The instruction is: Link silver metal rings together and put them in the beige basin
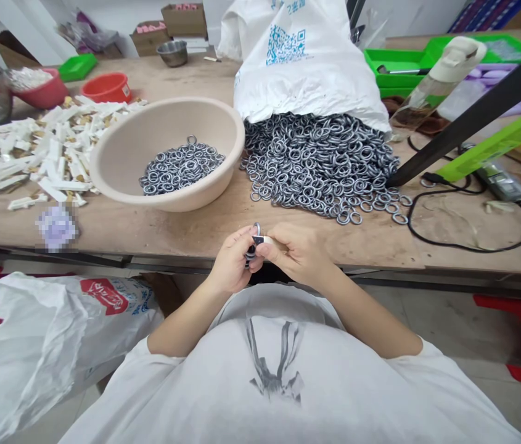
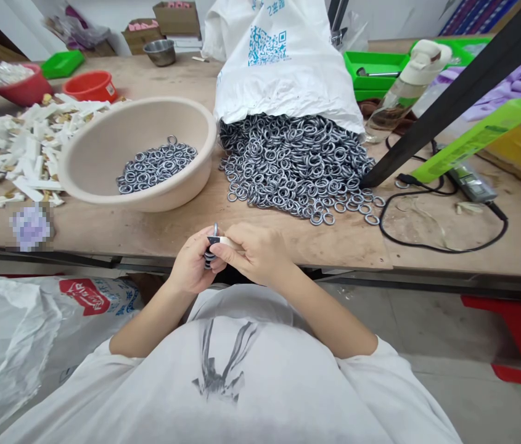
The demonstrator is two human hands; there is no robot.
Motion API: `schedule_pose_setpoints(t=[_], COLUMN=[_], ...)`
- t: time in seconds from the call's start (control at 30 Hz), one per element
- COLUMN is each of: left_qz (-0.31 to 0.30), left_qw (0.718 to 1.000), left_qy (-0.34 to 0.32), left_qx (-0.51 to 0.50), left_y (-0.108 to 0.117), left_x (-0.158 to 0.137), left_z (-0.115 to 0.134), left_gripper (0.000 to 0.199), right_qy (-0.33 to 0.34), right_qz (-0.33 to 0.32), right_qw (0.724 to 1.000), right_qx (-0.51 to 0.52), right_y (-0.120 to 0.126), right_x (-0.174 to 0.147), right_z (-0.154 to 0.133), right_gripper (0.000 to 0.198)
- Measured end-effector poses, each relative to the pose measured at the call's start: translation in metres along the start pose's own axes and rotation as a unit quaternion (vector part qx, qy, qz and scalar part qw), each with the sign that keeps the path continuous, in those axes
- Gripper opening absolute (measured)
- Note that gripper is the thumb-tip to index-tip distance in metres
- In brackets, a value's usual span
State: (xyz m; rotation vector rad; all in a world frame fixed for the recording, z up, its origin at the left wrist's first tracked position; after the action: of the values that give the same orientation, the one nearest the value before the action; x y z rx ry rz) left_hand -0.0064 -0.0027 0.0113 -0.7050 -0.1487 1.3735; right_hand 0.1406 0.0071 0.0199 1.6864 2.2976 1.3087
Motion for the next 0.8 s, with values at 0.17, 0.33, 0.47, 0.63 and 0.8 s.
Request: schedule_pose_setpoints(t=[0.17,0.33,0.47,0.63,0.8], left_qz=[-0.018,-0.114,-0.127,-0.081,-0.097], left_qw=[1.0,0.992,0.991,0.995,0.977], left_qy=[-0.009,0.005,0.013,0.012,-0.055], left_qx=[0.017,0.056,0.044,0.059,0.183], left_y=[0.005,0.006,0.004,0.007,0.009], left_x=[0.002,-0.005,-0.004,0.002,0.001], left_z=[0.0,-0.001,0.0,-0.009,0.014], left_gripper=[0.037,0.041,0.044,0.045,0.037], right_qy=[-0.002,-0.105,-0.134,-0.106,-0.198], right_qz=[-0.027,0.026,0.074,0.002,0.035], right_qw=[0.999,0.994,0.977,0.959,0.961], right_qx=[0.018,0.03,0.149,0.263,0.192], right_y=[-0.001,0.003,0.001,-0.012,-0.004], right_x=[0.001,0.007,0.009,0.008,0.011], right_z=[0.003,0.031,0.035,0.013,0.043], right_gripper=[0.045,0.049,0.046,0.041,0.042])
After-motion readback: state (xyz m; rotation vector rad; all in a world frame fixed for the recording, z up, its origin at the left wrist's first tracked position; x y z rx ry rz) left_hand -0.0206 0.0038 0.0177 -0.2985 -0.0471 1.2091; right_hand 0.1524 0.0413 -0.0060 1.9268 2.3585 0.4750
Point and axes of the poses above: each hand's wrist, its own x-axis towards the middle knuckle, its own y-axis out of the back of the hand, z = x × y, the point moved 1 cm from there along x, towards the middle knuckle
